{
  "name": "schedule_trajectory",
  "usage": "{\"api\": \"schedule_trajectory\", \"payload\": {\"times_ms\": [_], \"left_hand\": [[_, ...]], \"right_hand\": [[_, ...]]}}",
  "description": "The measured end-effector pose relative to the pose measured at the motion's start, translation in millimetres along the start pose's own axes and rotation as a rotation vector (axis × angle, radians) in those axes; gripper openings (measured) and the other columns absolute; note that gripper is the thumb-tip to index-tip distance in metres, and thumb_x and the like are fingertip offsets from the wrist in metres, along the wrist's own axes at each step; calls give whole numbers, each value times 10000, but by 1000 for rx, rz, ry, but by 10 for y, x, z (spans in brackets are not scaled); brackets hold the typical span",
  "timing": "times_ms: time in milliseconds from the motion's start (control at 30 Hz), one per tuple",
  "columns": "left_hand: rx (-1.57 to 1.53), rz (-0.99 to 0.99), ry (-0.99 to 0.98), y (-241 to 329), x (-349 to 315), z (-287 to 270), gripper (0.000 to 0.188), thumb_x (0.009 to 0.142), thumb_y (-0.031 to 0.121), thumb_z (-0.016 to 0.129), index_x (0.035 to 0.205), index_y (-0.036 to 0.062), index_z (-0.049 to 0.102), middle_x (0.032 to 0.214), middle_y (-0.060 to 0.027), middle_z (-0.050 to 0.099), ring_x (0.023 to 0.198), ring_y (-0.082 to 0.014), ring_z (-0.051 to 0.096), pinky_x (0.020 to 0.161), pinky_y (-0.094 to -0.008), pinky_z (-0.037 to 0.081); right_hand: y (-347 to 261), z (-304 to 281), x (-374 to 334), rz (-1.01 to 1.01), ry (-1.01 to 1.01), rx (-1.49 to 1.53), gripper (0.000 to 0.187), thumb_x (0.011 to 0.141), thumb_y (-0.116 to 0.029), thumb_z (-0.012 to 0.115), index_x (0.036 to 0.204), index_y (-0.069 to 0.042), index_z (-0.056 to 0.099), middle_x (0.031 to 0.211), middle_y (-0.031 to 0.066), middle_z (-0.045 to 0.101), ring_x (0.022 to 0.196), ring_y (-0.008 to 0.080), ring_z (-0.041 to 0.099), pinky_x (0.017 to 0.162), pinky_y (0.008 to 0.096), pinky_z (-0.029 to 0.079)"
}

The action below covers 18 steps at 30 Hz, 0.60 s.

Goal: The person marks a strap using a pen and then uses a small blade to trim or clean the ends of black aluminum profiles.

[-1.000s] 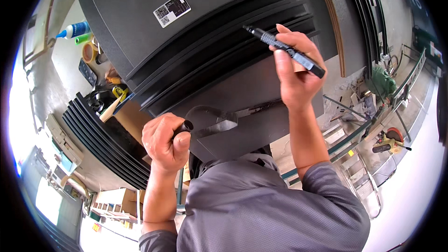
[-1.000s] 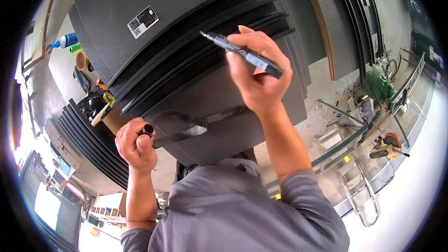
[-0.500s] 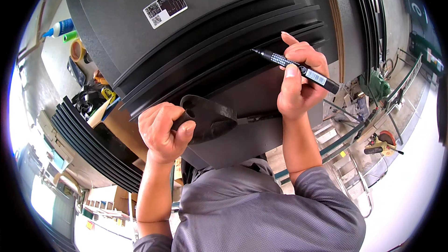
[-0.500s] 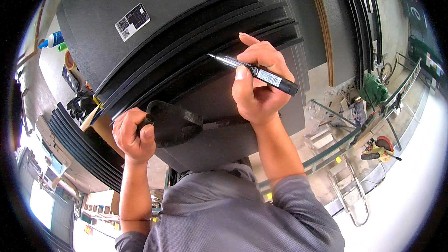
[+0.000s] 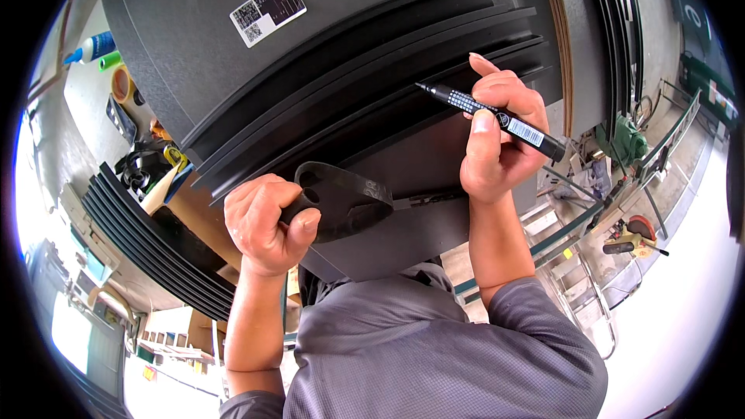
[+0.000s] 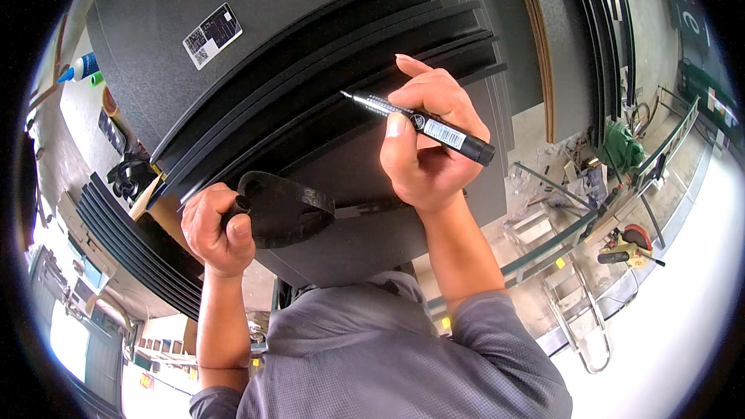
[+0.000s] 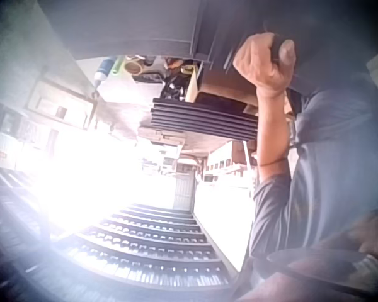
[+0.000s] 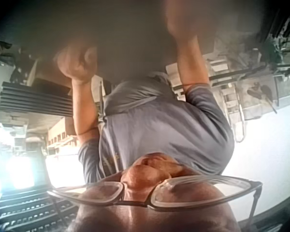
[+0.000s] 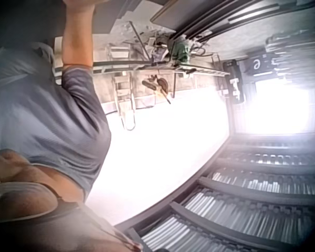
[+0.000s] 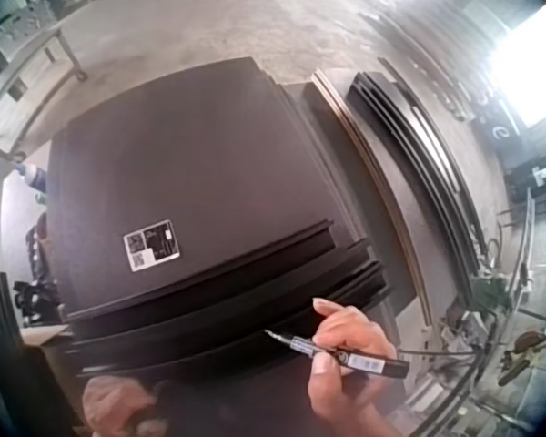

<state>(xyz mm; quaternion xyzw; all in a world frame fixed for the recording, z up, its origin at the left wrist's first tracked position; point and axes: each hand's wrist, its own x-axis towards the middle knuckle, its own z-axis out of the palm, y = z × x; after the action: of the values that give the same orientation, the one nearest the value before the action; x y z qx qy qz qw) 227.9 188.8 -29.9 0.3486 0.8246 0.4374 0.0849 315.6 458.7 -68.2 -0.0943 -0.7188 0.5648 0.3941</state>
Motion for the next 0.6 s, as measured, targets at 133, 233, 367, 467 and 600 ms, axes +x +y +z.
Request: {"api": "schedule_trajectory", "payload": {"times_ms": [133,233,367,467,600], "left_hand": [[-1,-14,4,-4,-7,2,535,1000,495,733,785,20,612,610,-82,563,514,-269,595,513,-337,480],[3,-5,18,-9,-2,14,541,1001,501,730,779,22,612,608,-79,558,513,-264,591,512,-337,475],[3,-15,18,-2,-17,12,531,1002,490,728,774,24,610,607,-77,556,510,-260,584,510,-336,468],[6,-11,21,-8,-18,14,519,1001,478,730,774,26,609,608,-75,553,506,-256,576,507,-333,462],[18,0,25,-18,-33,19,515,998,477,732,772,31,609,607,-72,548,501,-247,568,503,-327,454]], "right_hand": [[18,-3,2,8,21,54,185,833,-5,649,1006,57,671,824,138,668,762,211,654,1036,568,590],[18,4,-2,9,24,43,184,844,-10,648,1015,56,668,829,137,669,766,211,657,1034,568,590],[13,12,-7,10,15,25,171,858,-16,650,1012,54,671,833,134,674,769,210,660,1033,570,590],[27,4,-18,0,11,7,165,856,-19,657,1005,51,676,833,130,675,769,209,661,1033,573,590],[16,4,-10,-2,2,-1,166,852,-28,659,998,49,677,835,133,675,770,211,663,1029,579,590]]}}
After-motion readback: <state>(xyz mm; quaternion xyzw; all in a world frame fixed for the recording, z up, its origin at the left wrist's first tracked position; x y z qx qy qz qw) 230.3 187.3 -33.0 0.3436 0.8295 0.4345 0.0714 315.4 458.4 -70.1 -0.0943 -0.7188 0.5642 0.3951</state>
